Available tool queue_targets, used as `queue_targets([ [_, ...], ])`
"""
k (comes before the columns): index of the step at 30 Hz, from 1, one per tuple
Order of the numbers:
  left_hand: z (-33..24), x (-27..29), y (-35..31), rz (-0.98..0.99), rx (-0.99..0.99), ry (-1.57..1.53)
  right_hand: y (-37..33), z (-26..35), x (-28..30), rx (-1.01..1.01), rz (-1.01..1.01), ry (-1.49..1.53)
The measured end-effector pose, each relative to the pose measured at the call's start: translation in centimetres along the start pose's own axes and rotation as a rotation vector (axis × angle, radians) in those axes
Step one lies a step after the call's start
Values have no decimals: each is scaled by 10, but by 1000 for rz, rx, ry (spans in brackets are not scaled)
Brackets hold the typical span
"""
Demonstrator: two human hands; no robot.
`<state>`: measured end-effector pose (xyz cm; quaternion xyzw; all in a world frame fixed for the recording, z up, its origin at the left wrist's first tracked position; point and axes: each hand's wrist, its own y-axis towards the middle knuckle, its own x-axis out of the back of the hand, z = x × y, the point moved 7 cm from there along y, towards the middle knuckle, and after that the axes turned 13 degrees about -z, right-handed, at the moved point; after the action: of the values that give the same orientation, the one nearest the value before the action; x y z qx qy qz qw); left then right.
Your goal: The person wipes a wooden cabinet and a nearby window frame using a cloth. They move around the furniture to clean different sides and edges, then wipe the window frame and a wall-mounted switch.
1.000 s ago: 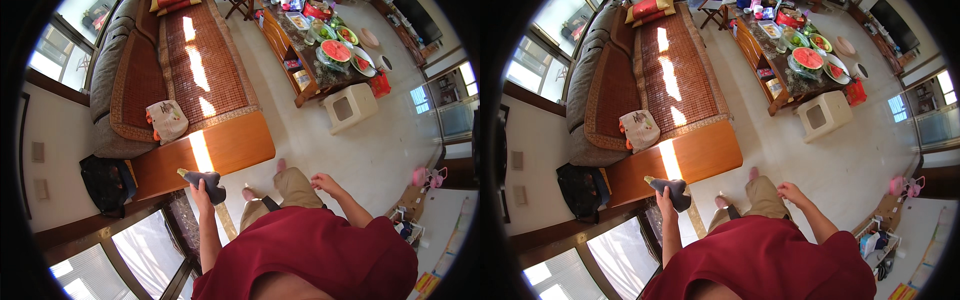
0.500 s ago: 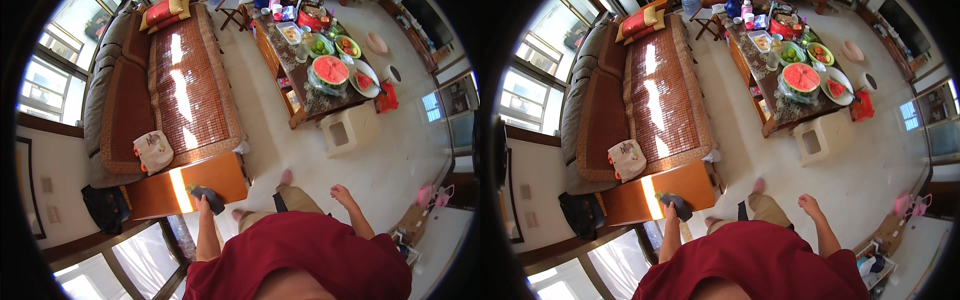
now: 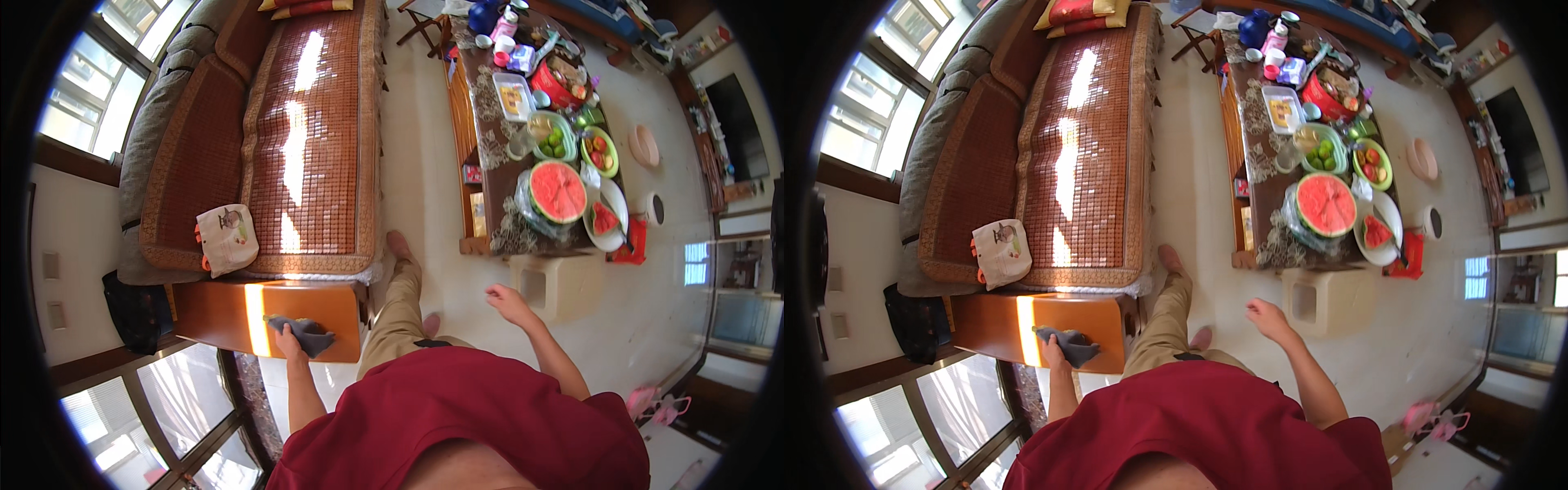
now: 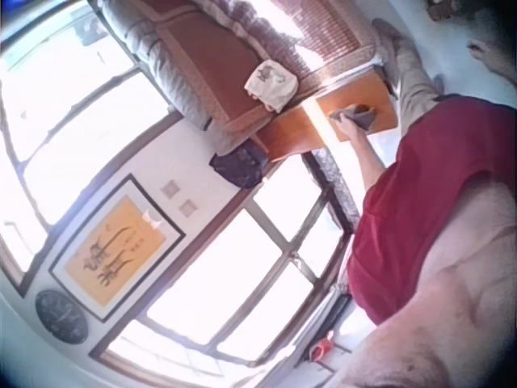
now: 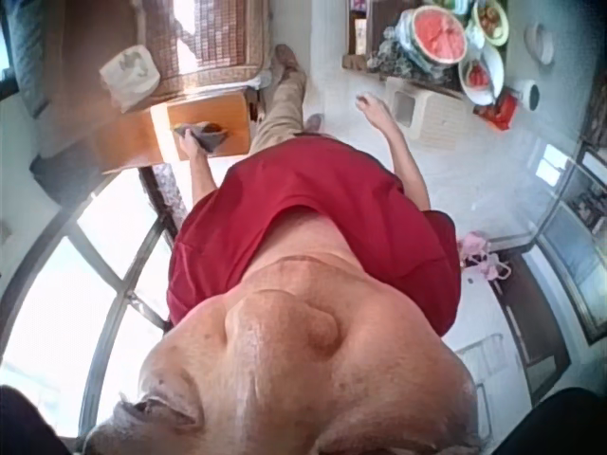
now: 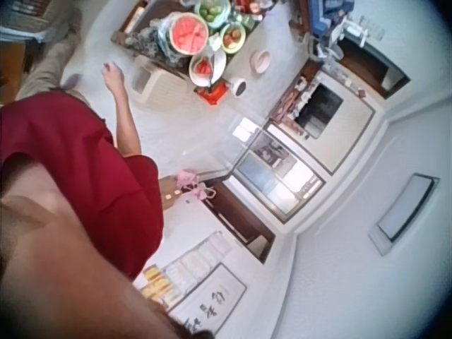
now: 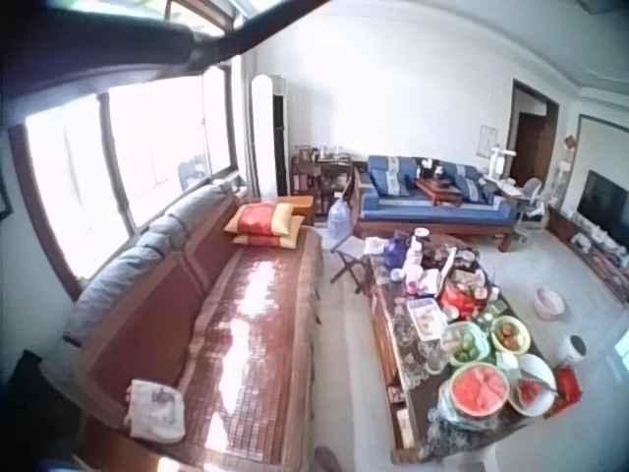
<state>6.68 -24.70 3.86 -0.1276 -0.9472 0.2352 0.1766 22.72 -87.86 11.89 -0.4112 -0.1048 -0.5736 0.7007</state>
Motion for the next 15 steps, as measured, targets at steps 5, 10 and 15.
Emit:
queue_targets([
  [5,-52,-102,12,63,31,-103,105,123,-2,268,158,-155],
  [10,-139,-264,-6,294,114,-88,203,186,29,166,226,-214],
  [15,-208,-390,-9,514,86,-47,296,213,59,148,123,-175],
])
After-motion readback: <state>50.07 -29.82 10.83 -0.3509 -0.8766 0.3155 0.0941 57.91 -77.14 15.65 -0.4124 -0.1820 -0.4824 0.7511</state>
